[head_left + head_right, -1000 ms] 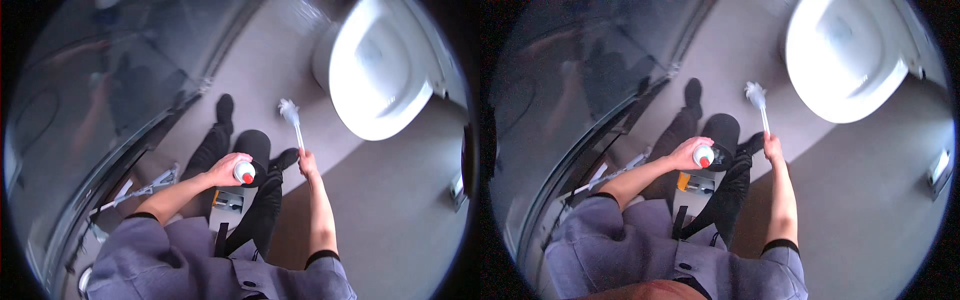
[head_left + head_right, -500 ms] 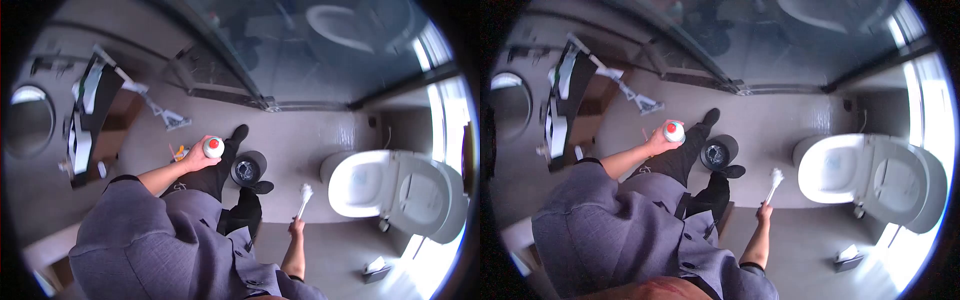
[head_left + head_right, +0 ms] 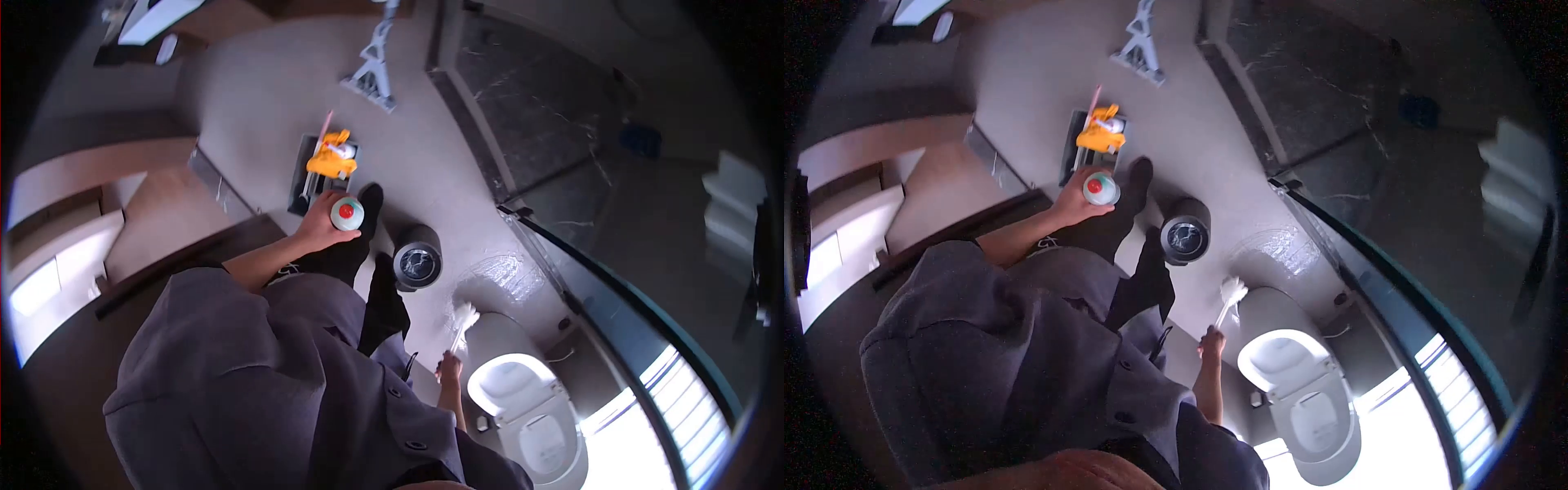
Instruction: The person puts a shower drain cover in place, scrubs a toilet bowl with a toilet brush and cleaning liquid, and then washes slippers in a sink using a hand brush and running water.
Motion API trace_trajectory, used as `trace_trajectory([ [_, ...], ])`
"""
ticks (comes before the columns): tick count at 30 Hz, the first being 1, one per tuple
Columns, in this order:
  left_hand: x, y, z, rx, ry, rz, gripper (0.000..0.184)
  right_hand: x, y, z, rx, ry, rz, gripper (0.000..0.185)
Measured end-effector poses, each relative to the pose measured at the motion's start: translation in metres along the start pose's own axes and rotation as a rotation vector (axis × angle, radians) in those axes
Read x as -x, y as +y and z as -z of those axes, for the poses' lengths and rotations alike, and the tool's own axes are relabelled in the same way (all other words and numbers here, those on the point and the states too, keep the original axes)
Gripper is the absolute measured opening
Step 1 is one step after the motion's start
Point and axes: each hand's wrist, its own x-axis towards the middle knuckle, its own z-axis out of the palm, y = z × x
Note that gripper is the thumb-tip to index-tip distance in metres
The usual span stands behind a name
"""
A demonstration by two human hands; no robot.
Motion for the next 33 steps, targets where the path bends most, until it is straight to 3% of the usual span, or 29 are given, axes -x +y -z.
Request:
trace_trajectory([
  [4,0.008,-0.055,0.036,0.218,0.166,0.346,0.072,0.028,-0.138,-0.048,0.349,0.03,0.171,0.035],
  [6,0.011,-0.078,0.054,0.255,0.203,0.48,0.076,-0.028,-0.147,-0.073,0.703,0.128,0.514,0.039],
  [8,0.019,-0.11,0.062,0.307,0.272,0.609,0.074,0.007,-0.22,-0.114,0.944,0.133,0.781,0.042],
  [12,0.032,-0.15,0.075,0.398,0.362,0.611,0.069,0.045,-0.327,-0.205,1.095,-0.164,0.704,0.038],
  [17,0.043,-0.192,0.056,0.282,0.244,0.627,0.067,0.034,-0.384,-0.318,1.167,-0.38,0.844,0.038],
  [20,0.048,-0.214,0.033,0.17,0.247,0.694,0.067,0.055,-0.413,-0.386,1.223,-0.417,0.925,0.034],
  [26,0.059,-0.261,-0.019,0.243,0.33,0.932,0.067,0.08,-0.442,-0.497,1.101,-0.654,1.066,0.035],
  [30,0.066,-0.314,-0.075,0.409,0.441,0.993,0.067,0.009,-0.397,-0.499,0.887,-0.733,1.0,0.042],
  [31,0.069,-0.327,-0.097,0.47,0.56,0.906,0.064,0.006,-0.387,-0.488,0.827,-0.686,1.043,0.036],
  [33,0.053,-0.333,-0.093,0.311,0.481,1.008,0.067,0.001,-0.375,-0.452,0.996,-0.612,0.968,0.036],
])
